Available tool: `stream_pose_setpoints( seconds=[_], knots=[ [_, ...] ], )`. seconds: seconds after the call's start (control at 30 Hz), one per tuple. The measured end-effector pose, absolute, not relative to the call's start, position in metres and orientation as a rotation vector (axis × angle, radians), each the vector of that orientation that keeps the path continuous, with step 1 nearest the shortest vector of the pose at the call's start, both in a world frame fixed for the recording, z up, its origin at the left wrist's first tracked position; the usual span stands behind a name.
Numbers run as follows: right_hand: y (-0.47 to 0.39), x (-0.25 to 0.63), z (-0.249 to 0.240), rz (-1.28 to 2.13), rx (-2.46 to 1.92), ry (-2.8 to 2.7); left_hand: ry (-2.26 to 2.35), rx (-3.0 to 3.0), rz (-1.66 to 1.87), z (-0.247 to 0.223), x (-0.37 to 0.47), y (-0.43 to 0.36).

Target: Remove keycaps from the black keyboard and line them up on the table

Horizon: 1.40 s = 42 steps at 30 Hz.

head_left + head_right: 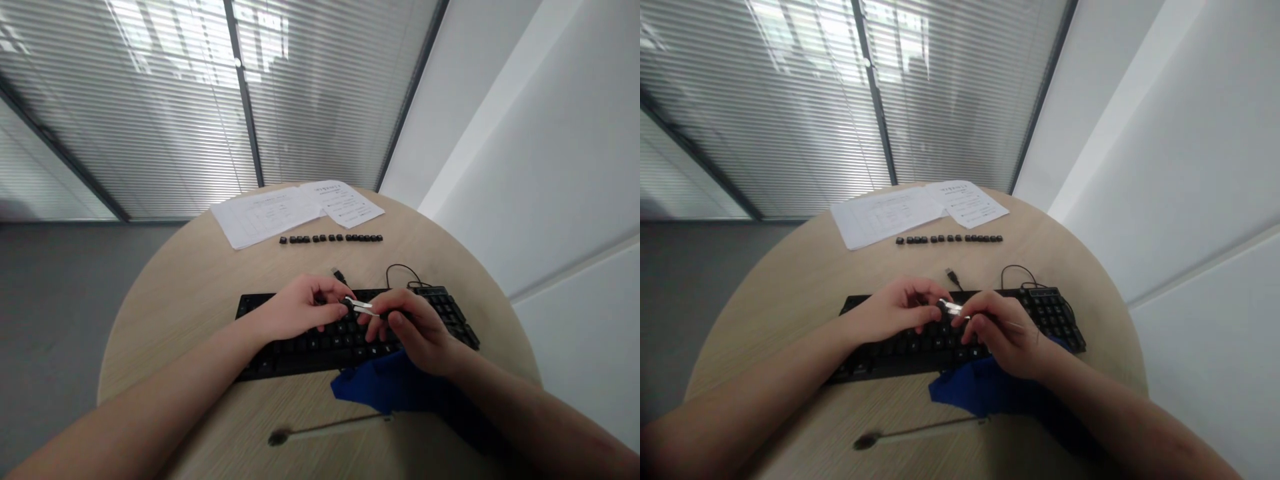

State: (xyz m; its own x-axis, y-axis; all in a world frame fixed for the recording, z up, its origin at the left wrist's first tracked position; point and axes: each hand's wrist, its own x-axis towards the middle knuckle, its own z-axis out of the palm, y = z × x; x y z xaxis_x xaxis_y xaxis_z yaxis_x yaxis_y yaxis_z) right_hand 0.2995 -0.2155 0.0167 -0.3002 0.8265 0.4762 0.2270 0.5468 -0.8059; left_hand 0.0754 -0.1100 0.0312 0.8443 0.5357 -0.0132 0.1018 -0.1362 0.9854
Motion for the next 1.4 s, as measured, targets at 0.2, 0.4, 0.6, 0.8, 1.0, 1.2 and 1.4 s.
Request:
stream_pose_setpoints(
  seconds=[0.2, 0.4, 0.6, 0.8, 1.0, 1.2, 1.4],
  knots=[
    [-0.216, 0.3, 0.018, 0.485, -0.801, -2.086, 0.556, 1.979, 0.482, 0.028, 0.073, -0.108],
    [-0.217, 0.302, 0.021, 0.338, -0.775, -2.135, 0.634, 1.883, 0.507, 0.028, 0.075, -0.108],
    [-0.223, 0.306, 0.027, 0.052, -0.756, -2.139, 0.648, 1.685, 0.493, 0.031, 0.073, -0.102],
    [-0.22, 0.301, 0.03, -0.135, -0.937, -2.172, 0.46, 1.706, 0.304, 0.036, 0.073, -0.112],
    [-0.214, 0.294, 0.025, -0.096, -0.92, -2.21, 0.341, 1.755, 0.209, 0.039, 0.076, -0.118],
    [-0.213, 0.299, 0.03, -0.219, -0.951, -2.185, 0.358, 1.799, 0.215, 0.035, 0.078, -0.116],
    [-0.156, 0.378, 0.052, -0.095, -1.583, -2.036, 0.73, 2.392, 0.465, 0.033, 0.066, -0.091]
  ],
)
